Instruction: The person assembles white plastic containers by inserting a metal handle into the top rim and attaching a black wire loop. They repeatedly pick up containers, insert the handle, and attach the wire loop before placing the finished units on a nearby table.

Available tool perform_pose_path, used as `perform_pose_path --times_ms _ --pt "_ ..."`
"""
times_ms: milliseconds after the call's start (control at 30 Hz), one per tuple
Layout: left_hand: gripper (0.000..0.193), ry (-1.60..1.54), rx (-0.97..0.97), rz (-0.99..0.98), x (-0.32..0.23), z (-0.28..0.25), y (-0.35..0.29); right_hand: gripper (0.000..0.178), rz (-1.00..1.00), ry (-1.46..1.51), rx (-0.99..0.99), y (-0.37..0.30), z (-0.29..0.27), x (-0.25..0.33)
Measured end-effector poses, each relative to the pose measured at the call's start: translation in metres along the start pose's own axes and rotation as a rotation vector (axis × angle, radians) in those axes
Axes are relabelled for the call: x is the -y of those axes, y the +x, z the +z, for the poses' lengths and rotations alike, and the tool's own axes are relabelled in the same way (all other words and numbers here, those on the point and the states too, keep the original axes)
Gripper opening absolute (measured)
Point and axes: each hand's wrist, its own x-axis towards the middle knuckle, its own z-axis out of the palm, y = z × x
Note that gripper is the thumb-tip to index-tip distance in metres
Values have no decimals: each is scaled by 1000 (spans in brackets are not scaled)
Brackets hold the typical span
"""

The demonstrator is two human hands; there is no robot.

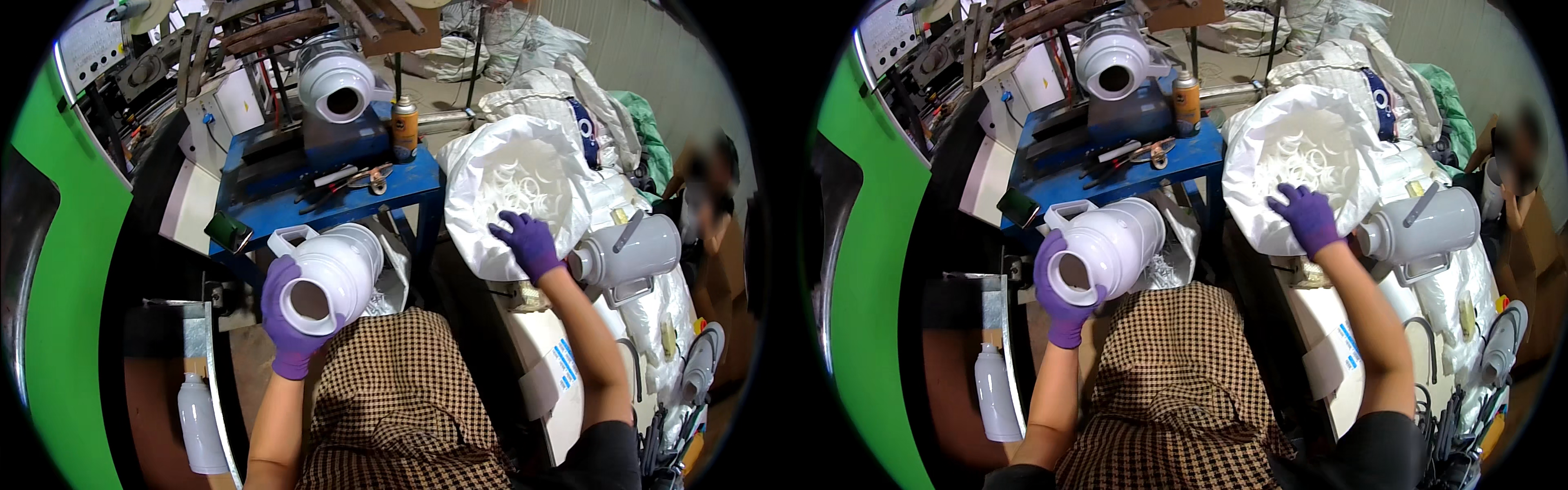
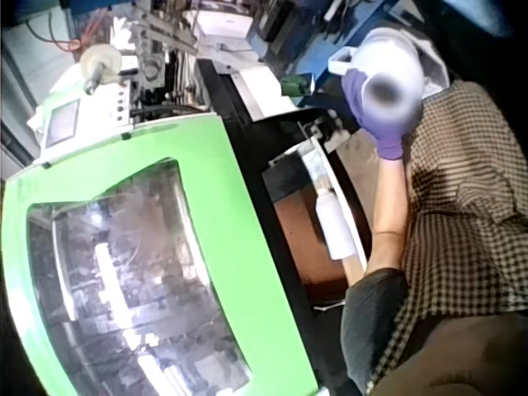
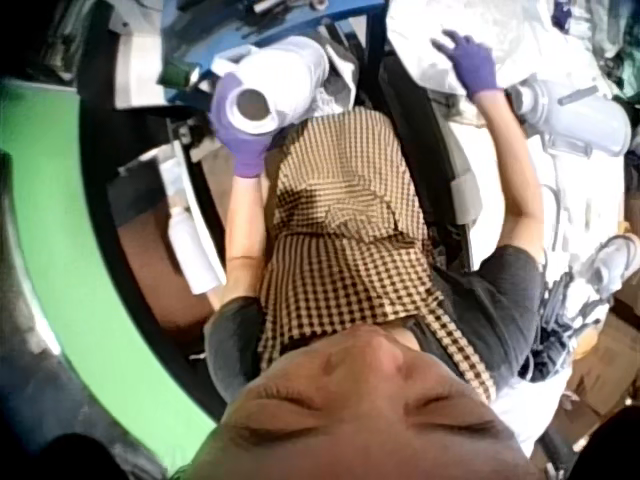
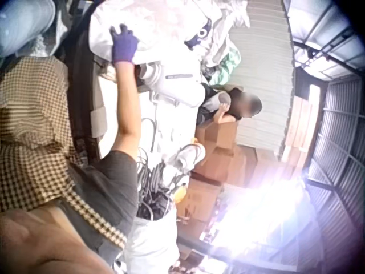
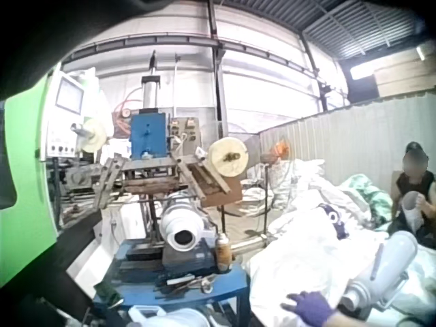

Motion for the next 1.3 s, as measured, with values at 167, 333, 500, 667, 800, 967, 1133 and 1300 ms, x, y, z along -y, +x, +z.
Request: perform_pose_path --times_ms 167,333,500,667,800,967,1133,1300 --pt "91 -10 -22 -164 -5 -58 -33 9 -93 -37 97 -3 62 -51" --pt "91 219 19 -201 -36 -114 -71 15 226 -44 -233 -8 86 -52" --pt "78 293 215 -117 -44 -115 -80 16 308 150 -96 1 8 -3" --pt "63 303 212 -30 -54 -87 -63 13 229 965 -523 15 -89 139" --pt "60 237 276 4 -48 -73 -52 24 -180 1596 -266 4 -138 220" --pt "67 185 348 -42 -50 -71 -54 32 -341 1620 -61 15 -140 277" --pt "58 223 429 -41 -51 -63 -65 15 -104 1381 -25 10 -141 293" --pt "46 210 401 -42 -56 -51 -65 17 -45 1178 48 9 -145 301"
